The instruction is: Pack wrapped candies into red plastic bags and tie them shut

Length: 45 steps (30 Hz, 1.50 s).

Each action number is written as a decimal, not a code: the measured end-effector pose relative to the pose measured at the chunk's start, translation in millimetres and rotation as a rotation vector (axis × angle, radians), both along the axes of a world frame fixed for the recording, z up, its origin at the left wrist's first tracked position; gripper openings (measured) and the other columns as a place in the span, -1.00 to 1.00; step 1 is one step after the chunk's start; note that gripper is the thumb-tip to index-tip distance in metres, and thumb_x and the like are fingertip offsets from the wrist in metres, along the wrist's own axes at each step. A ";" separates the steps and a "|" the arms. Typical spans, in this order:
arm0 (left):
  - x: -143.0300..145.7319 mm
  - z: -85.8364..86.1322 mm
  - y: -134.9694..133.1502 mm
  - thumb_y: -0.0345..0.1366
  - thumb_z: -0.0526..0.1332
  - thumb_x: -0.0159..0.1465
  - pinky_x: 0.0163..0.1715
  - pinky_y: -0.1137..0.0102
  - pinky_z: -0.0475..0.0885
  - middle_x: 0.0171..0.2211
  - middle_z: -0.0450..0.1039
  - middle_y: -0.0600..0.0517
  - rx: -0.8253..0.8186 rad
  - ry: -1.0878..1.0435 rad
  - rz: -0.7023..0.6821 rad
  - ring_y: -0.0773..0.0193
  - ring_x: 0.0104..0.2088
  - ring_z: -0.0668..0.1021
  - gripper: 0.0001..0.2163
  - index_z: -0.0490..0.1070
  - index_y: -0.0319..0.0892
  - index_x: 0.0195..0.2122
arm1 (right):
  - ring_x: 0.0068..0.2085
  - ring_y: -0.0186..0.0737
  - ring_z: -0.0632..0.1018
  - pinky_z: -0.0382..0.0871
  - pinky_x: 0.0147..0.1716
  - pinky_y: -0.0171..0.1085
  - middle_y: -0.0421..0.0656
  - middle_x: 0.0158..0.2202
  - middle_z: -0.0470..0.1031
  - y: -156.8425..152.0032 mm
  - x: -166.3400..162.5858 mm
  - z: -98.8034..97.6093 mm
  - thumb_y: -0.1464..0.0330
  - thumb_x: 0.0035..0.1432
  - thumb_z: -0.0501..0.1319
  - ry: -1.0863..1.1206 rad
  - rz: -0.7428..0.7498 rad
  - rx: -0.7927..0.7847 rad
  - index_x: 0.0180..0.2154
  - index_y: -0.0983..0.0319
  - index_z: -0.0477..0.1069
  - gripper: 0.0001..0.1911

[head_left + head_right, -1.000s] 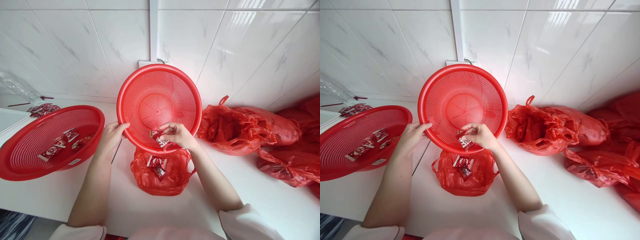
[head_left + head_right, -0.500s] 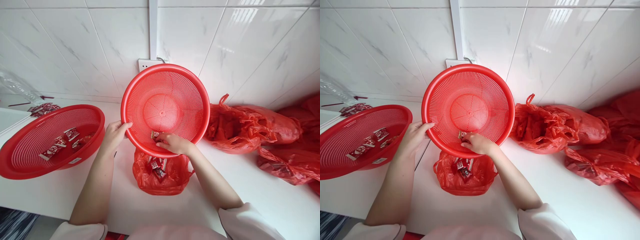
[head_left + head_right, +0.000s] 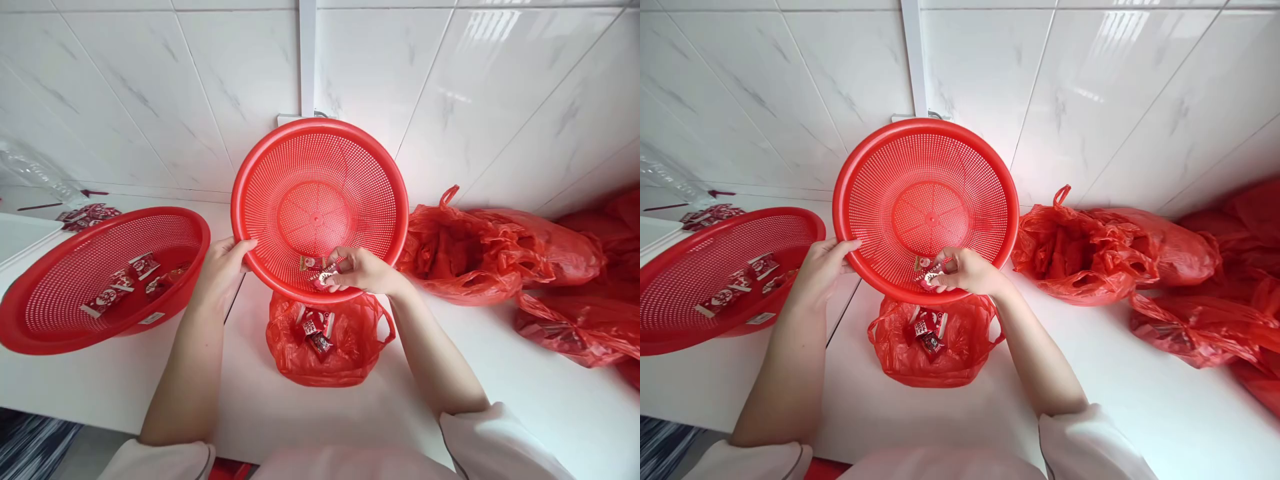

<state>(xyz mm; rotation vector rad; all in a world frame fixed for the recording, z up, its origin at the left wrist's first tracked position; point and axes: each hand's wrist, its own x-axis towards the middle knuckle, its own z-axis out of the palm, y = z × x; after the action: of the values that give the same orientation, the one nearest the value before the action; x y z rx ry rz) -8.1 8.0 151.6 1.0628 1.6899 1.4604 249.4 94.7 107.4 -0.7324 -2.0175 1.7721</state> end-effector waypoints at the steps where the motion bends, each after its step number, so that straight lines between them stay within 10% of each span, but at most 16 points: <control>1: -0.4 0.2 0.0 -0.15 0.27 0.13 -0.39 0.36 0.53 -0.33 0.57 -0.06 0.004 -0.003 0.004 0.15 -0.33 0.60 -0.80 0.54 -0.20 -0.39 | -0.41 -0.26 0.60 0.46 -0.43 -0.34 -0.18 -0.43 0.56 -1.5 2.1 3.7 0.22 0.03 0.38 0.002 0.028 -0.006 -0.17 0.24 0.32 -0.61; 7: 0.4 1.4 0.8 -0.20 0.26 0.14 -0.39 0.34 0.54 -0.35 0.58 -0.04 0.016 0.010 0.007 0.13 -0.34 0.60 -0.85 0.54 -0.15 -0.40 | -0.47 -0.31 0.57 0.36 -0.52 -0.41 -0.25 -0.50 0.52 -14.8 10.9 21.6 0.18 0.01 0.38 -0.173 0.316 0.168 -0.21 0.23 0.38 -0.63; 17: 14.8 -3.0 -2.0 -0.12 0.27 0.15 -0.36 0.30 0.55 -0.36 0.57 -0.04 -0.009 0.029 -0.078 0.12 -0.32 0.60 -0.78 0.55 -0.17 -0.35 | -0.27 -0.24 0.55 0.35 -0.23 -0.25 -0.09 -0.23 0.56 -1.5 -5.2 -8.9 0.27 0.28 0.15 -0.277 -0.195 0.738 -0.17 0.22 0.43 -0.82; 25: 18.7 -4.1 -0.9 -0.11 0.26 0.15 -0.37 0.33 0.51 -0.40 0.54 -0.03 -0.014 0.020 -0.099 0.15 -0.34 0.58 -0.78 0.53 -0.18 -0.39 | -0.20 -0.21 0.56 0.41 -0.15 -0.20 -0.10 -0.20 0.58 -4.4 -10.4 -18.5 0.41 0.20 0.19 -0.281 0.044 0.567 -0.09 0.20 0.46 -0.78; 32: 13.1 -8.1 3.2 -0.13 0.29 0.12 -0.32 0.28 0.53 -0.36 0.56 -0.05 0.001 -0.028 -0.097 0.13 -0.32 0.59 -0.77 0.55 -0.19 -0.35 | -0.23 -0.25 0.59 0.47 -0.21 -0.25 -0.09 -0.22 0.60 7.2 -6.0 -22.3 0.32 0.17 0.23 0.038 -0.109 0.099 -0.14 0.26 0.48 -0.77; 45: 5.7 -10.3 5.7 -0.14 0.27 0.15 -0.33 0.32 0.56 -0.24 0.59 -0.08 0.002 -0.005 -0.039 0.12 -0.26 0.62 -0.75 0.58 -0.18 -0.25 | -0.38 -0.36 0.53 0.51 -0.40 -0.34 -0.18 -0.31 0.50 5.5 -6.9 -7.1 0.21 0.06 0.35 0.284 -0.292 -0.057 -0.18 0.23 0.38 -0.66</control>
<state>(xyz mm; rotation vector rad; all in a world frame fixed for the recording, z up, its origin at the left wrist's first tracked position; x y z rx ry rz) -2.3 13.7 141.3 1.0860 1.6555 1.4399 242.5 100.2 100.3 -0.7060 -1.5938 1.6621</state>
